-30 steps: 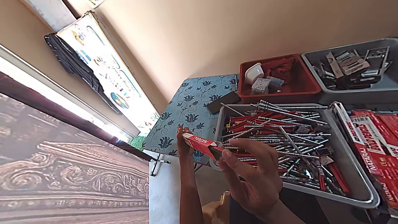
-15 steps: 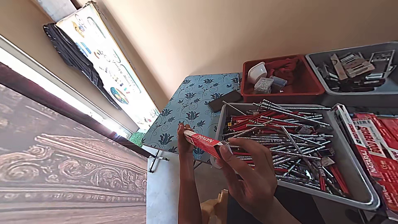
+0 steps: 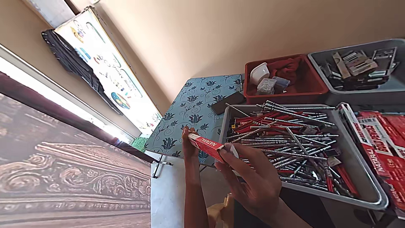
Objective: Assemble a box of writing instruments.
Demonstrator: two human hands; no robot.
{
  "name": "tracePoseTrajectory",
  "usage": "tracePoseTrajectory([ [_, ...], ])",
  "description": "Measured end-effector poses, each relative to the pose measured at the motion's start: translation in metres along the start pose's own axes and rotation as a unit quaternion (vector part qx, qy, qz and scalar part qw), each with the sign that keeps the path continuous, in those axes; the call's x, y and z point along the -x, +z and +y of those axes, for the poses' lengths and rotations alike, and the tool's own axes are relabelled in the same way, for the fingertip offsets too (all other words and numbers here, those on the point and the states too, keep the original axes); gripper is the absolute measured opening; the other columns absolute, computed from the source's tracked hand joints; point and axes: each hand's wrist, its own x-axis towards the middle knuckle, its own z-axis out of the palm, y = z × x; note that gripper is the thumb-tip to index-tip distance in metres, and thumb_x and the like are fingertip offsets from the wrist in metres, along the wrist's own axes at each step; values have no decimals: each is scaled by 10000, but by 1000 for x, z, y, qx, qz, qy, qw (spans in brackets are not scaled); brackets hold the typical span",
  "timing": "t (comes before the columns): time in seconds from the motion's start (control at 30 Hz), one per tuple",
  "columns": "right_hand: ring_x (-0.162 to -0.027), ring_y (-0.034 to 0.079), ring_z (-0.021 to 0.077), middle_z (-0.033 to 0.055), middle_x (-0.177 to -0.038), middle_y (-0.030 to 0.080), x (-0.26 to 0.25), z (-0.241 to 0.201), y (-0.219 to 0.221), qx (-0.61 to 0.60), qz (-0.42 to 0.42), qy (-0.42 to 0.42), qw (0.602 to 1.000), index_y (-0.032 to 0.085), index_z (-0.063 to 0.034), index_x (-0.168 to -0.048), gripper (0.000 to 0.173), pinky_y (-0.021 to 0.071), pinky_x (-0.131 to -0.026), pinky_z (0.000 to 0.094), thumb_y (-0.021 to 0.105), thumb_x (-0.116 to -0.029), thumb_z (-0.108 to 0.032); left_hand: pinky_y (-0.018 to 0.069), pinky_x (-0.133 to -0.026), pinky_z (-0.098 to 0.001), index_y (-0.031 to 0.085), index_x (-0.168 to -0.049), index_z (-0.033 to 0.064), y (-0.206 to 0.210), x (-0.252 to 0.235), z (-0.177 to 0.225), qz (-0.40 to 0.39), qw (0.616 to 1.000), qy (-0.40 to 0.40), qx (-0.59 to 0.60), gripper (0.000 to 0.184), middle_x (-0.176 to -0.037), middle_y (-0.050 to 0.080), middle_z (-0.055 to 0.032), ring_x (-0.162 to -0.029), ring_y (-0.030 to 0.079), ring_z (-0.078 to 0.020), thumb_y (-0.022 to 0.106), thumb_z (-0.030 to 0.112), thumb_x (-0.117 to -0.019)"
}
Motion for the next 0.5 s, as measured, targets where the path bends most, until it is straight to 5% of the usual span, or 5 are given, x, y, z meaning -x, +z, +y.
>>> tracePoseTrajectory([
  [0.5, -968, 673, 143, 103, -1029, 725, -10, 6, -8, 7, -62, 36, 997, 735, -105, -1155, 256, 525, -859, 232, 648, -1009, -296, 575, -626, -209, 726, -849, 217, -3, -2, 4, 11, 1000, 8, -22, 110, -705, 667, 73, -645, 658, -29, 761, 310, -895],
])
